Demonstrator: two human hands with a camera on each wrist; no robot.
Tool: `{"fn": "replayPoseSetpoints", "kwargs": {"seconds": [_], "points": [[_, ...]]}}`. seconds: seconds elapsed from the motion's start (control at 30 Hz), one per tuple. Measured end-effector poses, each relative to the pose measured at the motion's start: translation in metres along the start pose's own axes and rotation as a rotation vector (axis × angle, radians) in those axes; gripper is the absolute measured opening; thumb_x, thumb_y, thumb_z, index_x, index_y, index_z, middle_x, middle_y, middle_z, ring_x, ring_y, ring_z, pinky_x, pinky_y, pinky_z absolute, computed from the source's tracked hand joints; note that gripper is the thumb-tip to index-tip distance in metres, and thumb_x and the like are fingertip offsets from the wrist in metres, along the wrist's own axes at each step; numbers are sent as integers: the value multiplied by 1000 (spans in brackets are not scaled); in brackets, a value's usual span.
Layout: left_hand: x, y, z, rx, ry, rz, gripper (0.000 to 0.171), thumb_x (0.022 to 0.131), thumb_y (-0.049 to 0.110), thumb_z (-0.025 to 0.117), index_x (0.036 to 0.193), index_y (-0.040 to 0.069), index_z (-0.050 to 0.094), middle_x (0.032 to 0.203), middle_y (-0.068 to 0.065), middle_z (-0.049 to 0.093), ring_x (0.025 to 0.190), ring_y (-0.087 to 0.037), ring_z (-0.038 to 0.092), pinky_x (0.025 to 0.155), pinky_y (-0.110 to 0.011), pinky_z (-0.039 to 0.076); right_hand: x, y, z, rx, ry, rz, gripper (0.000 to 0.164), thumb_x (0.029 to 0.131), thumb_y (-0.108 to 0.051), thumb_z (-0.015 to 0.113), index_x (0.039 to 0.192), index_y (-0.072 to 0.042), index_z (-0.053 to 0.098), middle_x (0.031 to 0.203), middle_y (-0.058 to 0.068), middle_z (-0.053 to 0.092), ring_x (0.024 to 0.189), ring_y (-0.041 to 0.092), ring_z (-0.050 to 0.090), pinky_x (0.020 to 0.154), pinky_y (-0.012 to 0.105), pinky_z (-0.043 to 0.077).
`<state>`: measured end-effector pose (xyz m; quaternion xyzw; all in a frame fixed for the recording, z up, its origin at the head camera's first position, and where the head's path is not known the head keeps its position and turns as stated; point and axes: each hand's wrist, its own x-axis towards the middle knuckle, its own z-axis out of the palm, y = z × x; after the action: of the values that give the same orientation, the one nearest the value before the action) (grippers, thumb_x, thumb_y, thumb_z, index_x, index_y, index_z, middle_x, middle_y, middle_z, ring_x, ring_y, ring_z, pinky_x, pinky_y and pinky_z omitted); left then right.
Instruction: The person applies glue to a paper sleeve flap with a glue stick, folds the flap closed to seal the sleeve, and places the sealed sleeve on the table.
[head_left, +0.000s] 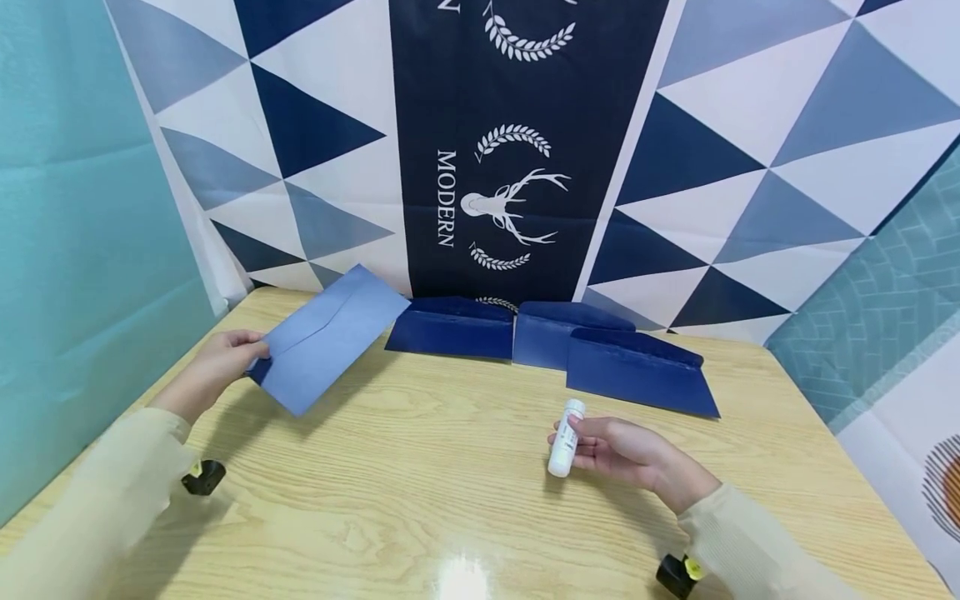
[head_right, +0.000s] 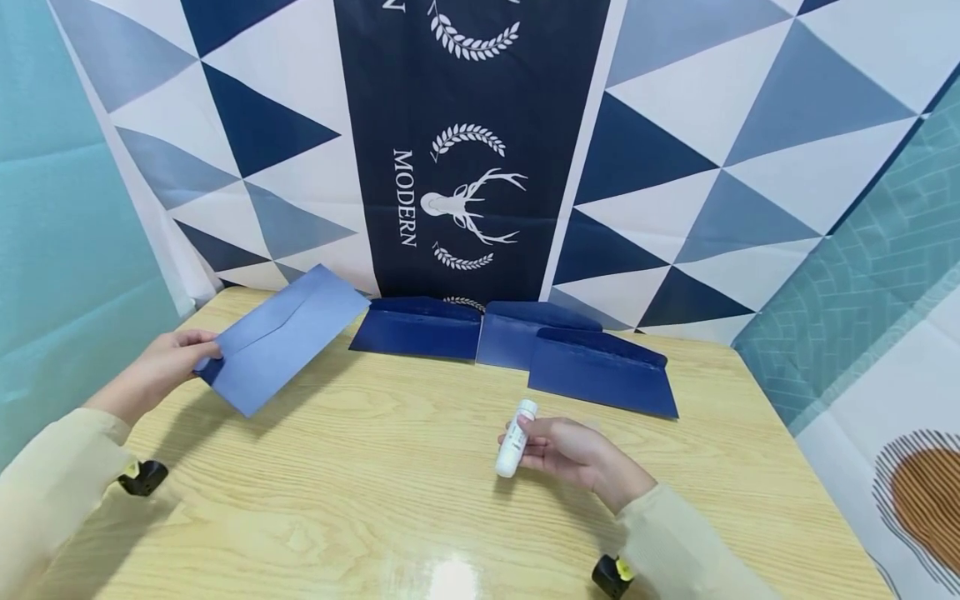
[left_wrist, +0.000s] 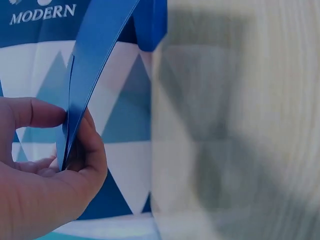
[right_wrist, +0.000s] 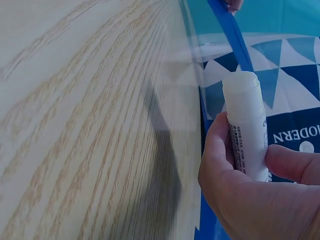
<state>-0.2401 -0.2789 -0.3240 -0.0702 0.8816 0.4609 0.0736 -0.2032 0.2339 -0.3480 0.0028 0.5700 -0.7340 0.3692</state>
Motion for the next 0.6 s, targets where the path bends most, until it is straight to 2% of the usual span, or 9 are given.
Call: {"fn": "replayPoseSetpoints", "kwargs": {"seconds": [0.1,0.23,0.37,0.47,0.6], "points": [[1,-10,-2,-18,2,-29,48,96,18,39,131,-15,38,135,-27,40,117,-27,42,97,-38,41,0,-1,0,2,-2,1,76,99,-18,51,146,10,-1,111,4,64,104,12,65,94,29,53],[1,-19,-3,-33,-11,-67,49,94,15,39,131,-17,36,136,-29,36,119,-31,39,99,-41,40,1,-2,1,1,-3,-1,76,100,-19,51,146,10,-1,111,4,64,105,13,65,94,29,53],[2,-25,-2,-45,-14,-87,48,92,13,41,129,-18,38,131,-27,39,112,-26,43,88,-27,45,3,-2,2,20,-11,0,76,99,-18,52,146,9,-1,111,4,63,105,13,65,94,29,53],[3,-29,1,-39,-17,-101,47,90,13,43,127,-17,41,127,-24,42,109,-23,46,83,-22,46,4,-2,3,31,-17,1,74,99,-17,51,146,9,0,111,4,64,104,13,65,94,30,53],[3,-32,4,-48,-39,-119,50,91,13,43,129,-18,38,126,-25,43,111,-25,48,91,-30,46,5,-1,6,29,-18,3,73,100,-17,51,146,9,1,111,5,64,104,12,65,94,30,53]]}}
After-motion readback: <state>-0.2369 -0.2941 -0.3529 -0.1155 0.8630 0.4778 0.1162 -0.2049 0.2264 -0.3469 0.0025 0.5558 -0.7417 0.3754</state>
